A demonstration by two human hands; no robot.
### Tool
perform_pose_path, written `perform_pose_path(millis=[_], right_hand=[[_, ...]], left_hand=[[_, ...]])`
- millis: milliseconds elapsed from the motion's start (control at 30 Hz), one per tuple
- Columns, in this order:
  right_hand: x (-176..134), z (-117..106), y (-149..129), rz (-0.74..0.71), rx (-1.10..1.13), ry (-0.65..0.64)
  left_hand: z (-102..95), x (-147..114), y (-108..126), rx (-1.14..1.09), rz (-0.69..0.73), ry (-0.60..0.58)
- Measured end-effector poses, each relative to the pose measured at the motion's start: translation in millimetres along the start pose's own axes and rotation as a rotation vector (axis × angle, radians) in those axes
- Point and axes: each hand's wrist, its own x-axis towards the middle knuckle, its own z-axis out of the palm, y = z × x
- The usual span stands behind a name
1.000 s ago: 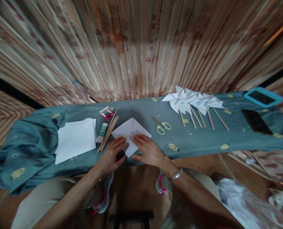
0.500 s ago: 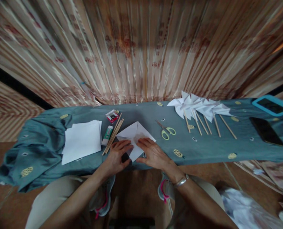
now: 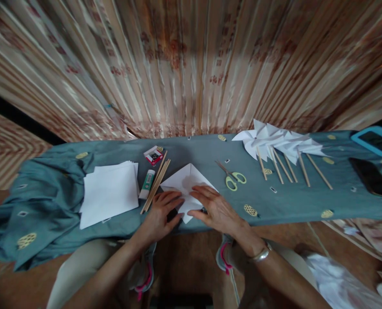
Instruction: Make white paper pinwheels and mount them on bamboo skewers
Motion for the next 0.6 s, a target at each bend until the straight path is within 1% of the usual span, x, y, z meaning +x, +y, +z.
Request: perform_pose_path(millis=[67,133,200,233,300,367,433,500,600], right_hand=[[8.8,-0.5,-4.2,0.016,0.025,0.089],[19.2,1.2,-9.4,0.015,0.027,0.164],[29.6,4.4,-15.0,0.001,0.013,0.191],[34.4,6.2,-17.9,-0.004,0.003,0.191],[42.2,9.9,-23.3,-0.003,-0.015,0.180],[47.7,13.2,-28.2,0.007,-0.030,0.169],[50.9,16.0,-32.3,0.015,-0.034,0.160],[52.5,18.1,-35.5,0.020,-0.017,0.153],[53.8,19.8,-39.3,0.060,0.058,0.149]], left_hand=[[-6.4,0.8,-6.2,0.003,0.014,0.106],[-18.6,2.1,-16.6,0.081,-0.033,0.217],[-32.6,2.5,-29.4,0.208,-0.177,0.323],[-38.5,1.9,-35.6,0.266,-0.247,0.354],[-45.8,-0.6,-45.7,0.320,-0.321,0.310],[-47.1,-4.0,-52.0,0.336,-0.349,0.237],[-45.5,-6.6,-55.7,0.322,-0.356,0.209],[-44.7,-7.5,-58.8,0.263,-0.357,0.247],[-48.1,-6.0,-61.7,0.056,-0.391,0.391]])
